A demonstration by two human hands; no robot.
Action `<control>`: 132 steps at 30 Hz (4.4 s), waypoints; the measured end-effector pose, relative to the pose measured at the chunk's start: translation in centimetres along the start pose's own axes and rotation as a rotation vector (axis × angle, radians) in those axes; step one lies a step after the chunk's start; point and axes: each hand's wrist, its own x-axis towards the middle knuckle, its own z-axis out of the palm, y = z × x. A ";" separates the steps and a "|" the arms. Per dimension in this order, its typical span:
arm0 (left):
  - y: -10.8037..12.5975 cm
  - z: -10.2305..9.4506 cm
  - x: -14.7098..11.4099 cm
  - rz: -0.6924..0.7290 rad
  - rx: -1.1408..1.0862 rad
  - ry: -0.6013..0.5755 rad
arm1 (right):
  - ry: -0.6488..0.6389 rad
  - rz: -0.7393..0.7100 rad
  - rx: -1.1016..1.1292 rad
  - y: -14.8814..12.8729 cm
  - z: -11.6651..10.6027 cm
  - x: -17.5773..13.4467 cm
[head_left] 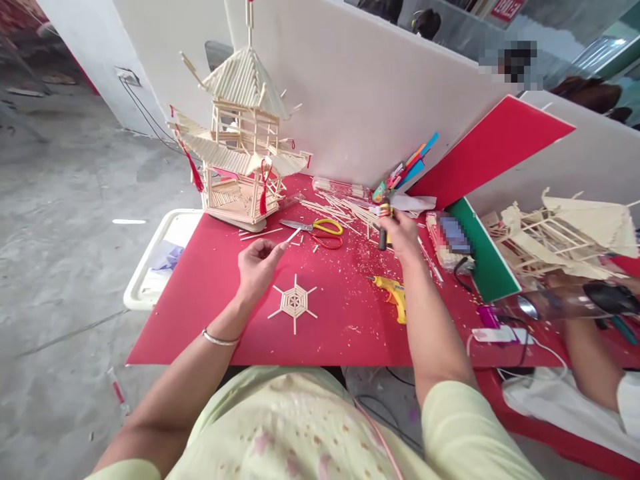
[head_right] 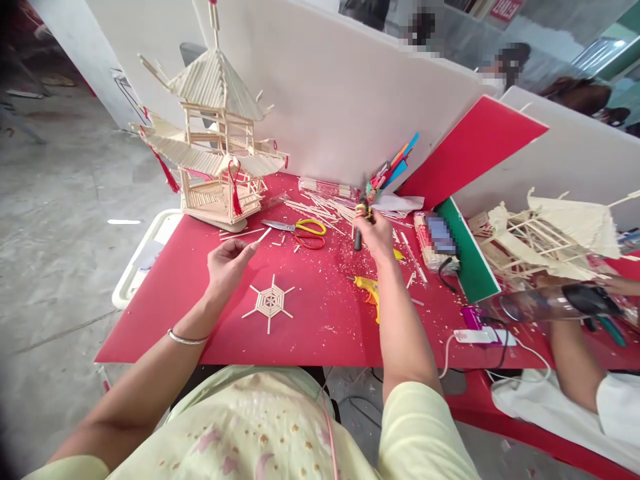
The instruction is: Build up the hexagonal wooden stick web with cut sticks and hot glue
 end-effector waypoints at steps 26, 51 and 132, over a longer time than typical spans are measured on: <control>0.2 -0.9 -0.3 -0.004 -0.107 0.015 | -0.415 0.096 0.175 -2.1 7.6 -11.2; 0.0 -0.7 -0.7 0.131 -0.045 0.067 | -0.407 -0.378 -0.572 -2.2 11.9 -12.1; -1.8 2.2 3.0 -0.037 -0.259 -0.428 | -1.324 0.603 0.801 0.0 7.5 -14.3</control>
